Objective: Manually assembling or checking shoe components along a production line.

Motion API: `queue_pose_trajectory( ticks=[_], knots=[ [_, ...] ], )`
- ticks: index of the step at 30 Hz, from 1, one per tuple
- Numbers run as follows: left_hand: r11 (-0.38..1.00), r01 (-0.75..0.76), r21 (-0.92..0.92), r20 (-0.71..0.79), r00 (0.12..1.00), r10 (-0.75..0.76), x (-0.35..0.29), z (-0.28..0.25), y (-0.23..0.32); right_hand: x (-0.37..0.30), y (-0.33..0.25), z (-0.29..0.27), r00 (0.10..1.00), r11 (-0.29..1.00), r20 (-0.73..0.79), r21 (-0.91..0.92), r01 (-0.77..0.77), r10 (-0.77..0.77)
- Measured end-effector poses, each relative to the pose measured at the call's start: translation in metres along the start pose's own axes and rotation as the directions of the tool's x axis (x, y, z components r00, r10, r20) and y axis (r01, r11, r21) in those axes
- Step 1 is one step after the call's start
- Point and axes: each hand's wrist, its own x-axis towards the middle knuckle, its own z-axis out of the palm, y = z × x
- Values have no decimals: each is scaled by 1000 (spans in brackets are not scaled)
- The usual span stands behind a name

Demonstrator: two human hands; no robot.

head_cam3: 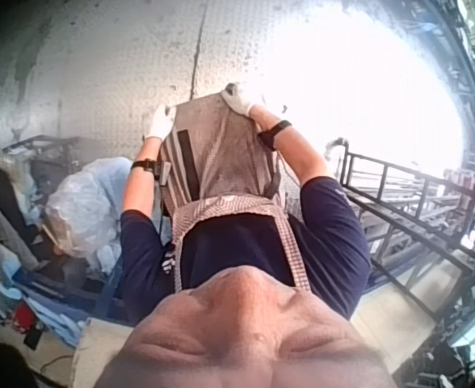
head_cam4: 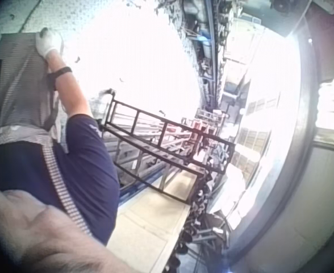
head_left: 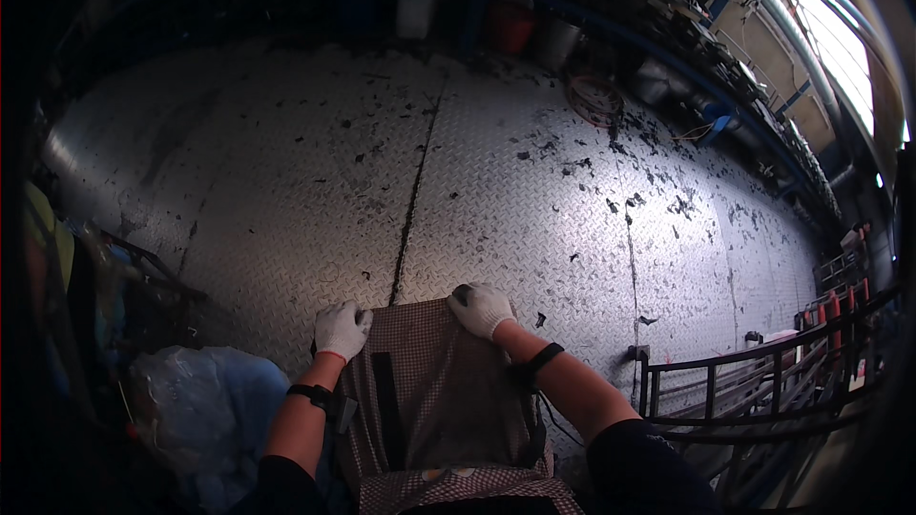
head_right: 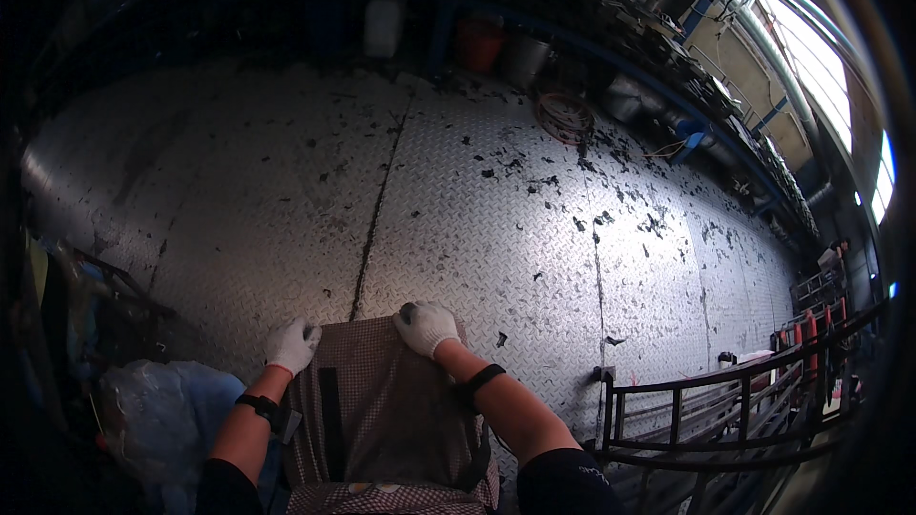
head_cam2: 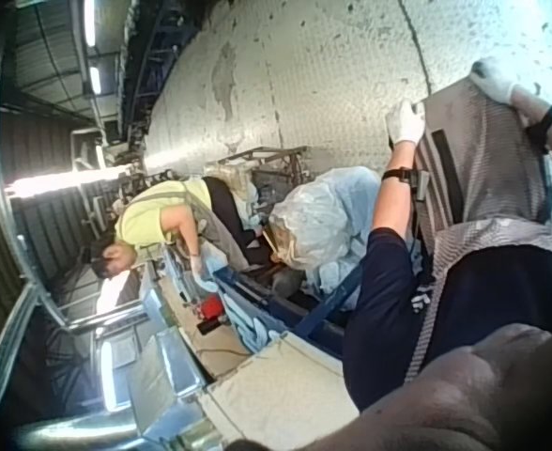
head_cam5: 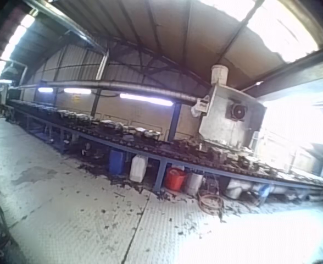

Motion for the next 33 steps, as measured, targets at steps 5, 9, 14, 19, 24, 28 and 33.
queue_pose_trajectory(
  ticks=[5,9,14,19,24,28,33],
  knots=[
    [999,15,-43,21,1000,-14,0,0,4,1,4,1,1000,1000,0,4,2,-2],
    [1000,19,-23,22,1000,-19,0,-2,6,0,4,1,1000,1000,-24,16,17,-16],
    [999,-24,-22,-25,999,23,-1,4,-1,-2,0,0,1000,1000,-18,1,7,-7],
    [1000,-10,-10,-12,1000,9,-3,6,1,-6,4,1,999,1000,-32,15,14,-13],
    [1000,-6,-28,-4,1000,6,-7,7,0,-8,5,3,999,999,-46,22,23,-22],
    [1000,6,-29,10,1000,-6,-5,6,1,-7,4,2,999,1000,-44,6,28,-27],
    [1000,11,-14,17,1000,-10,-5,7,1,-7,4,1,998,1000,-49,-2,29,-29]
  ],
)
